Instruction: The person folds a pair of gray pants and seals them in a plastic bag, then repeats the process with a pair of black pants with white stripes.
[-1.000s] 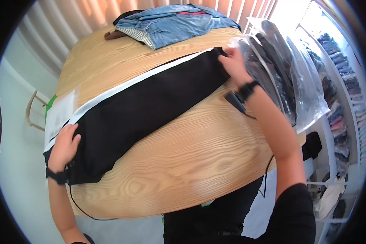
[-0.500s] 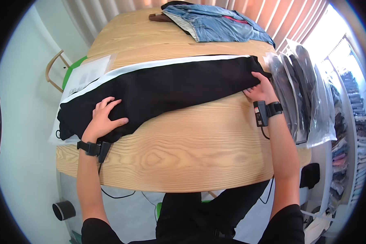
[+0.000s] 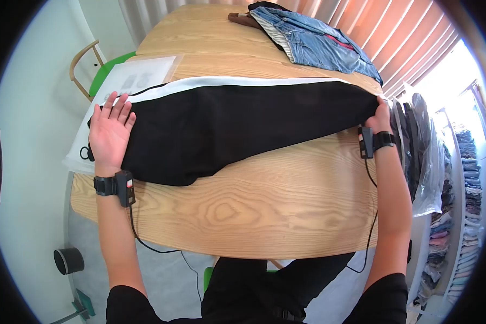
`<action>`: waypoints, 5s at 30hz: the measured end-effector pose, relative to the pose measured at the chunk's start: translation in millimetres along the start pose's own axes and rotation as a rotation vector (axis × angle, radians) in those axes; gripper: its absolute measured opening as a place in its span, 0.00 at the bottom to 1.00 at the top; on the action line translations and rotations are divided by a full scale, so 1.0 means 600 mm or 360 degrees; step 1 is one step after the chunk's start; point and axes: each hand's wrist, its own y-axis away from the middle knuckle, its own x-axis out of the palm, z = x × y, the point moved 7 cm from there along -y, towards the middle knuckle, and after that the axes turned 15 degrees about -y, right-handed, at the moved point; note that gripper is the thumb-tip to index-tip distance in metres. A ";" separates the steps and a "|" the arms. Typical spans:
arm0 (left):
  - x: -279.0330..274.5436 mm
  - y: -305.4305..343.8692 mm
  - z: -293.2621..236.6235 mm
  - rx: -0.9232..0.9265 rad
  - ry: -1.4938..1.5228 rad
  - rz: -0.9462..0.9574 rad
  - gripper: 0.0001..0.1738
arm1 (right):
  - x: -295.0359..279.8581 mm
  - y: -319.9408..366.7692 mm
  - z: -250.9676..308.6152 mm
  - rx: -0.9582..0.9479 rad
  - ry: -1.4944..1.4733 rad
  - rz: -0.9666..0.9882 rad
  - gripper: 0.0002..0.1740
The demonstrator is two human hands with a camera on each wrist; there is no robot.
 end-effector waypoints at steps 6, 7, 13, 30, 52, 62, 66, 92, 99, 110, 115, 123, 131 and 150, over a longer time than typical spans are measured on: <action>-0.032 -0.006 0.044 -0.0214 0.0088 -0.0232 0.24 | 0.122 0.109 0.083 -0.0873 0.0874 -0.0032 0.20; -0.034 -0.006 0.052 -0.0264 0.0071 -0.0259 0.24 | 0.145 0.104 0.091 -0.1360 0.1414 0.0225 0.21; -0.045 -0.011 0.066 -0.0274 0.0030 -0.0256 0.22 | 0.242 0.324 -0.134 -0.0984 0.2459 0.1387 0.14; -0.049 -0.014 0.073 -0.0254 -0.0201 -0.0275 0.13 | 0.198 0.398 -0.226 -0.0606 0.2464 0.1545 0.22; -0.168 0.002 0.009 0.0211 0.0934 -0.0615 0.09 | 0.091 0.151 0.024 0.0490 0.0980 0.0291 0.12; -0.122 -0.007 0.043 -0.0047 0.0697 -0.0565 0.11 | 0.425 0.391 -0.010 -0.0338 0.1665 0.1377 0.23; -0.124 -0.012 0.049 -0.0095 0.0692 -0.0463 0.09 | 0.439 0.469 -0.115 -0.0333 0.2284 0.1815 0.22; 0.412 0.203 0.094 -0.0993 -0.1423 0.1963 0.12 | -0.124 0.583 -0.152 0.0991 -0.0332 0.0461 0.38; 0.322 0.163 0.194 -0.1291 -0.0983 0.0286 0.19 | -0.130 0.528 -0.068 0.0324 0.0224 0.0240 0.51; 0.411 0.269 0.237 -0.1518 -0.0135 0.0464 0.24 | -0.102 0.483 -0.119 0.1087 0.0271 0.0677 0.36; 0.383 0.273 0.252 -0.1326 -0.0374 0.0325 0.22 | -0.074 0.507 -0.119 0.0764 0.0236 0.0822 0.33; 0.393 0.168 0.151 0.0425 -0.2287 0.0116 0.32 | -0.116 0.516 -0.125 0.0021 0.0857 0.0751 0.51; 0.512 0.227 0.176 0.0595 -0.2962 0.1060 0.34 | -0.103 0.658 -0.121 -0.0853 0.2025 0.0909 0.21; 0.573 0.232 0.217 0.0764 -0.3125 0.1075 0.13 | -0.101 0.694 -0.052 -0.0739 0.0778 0.1108 0.16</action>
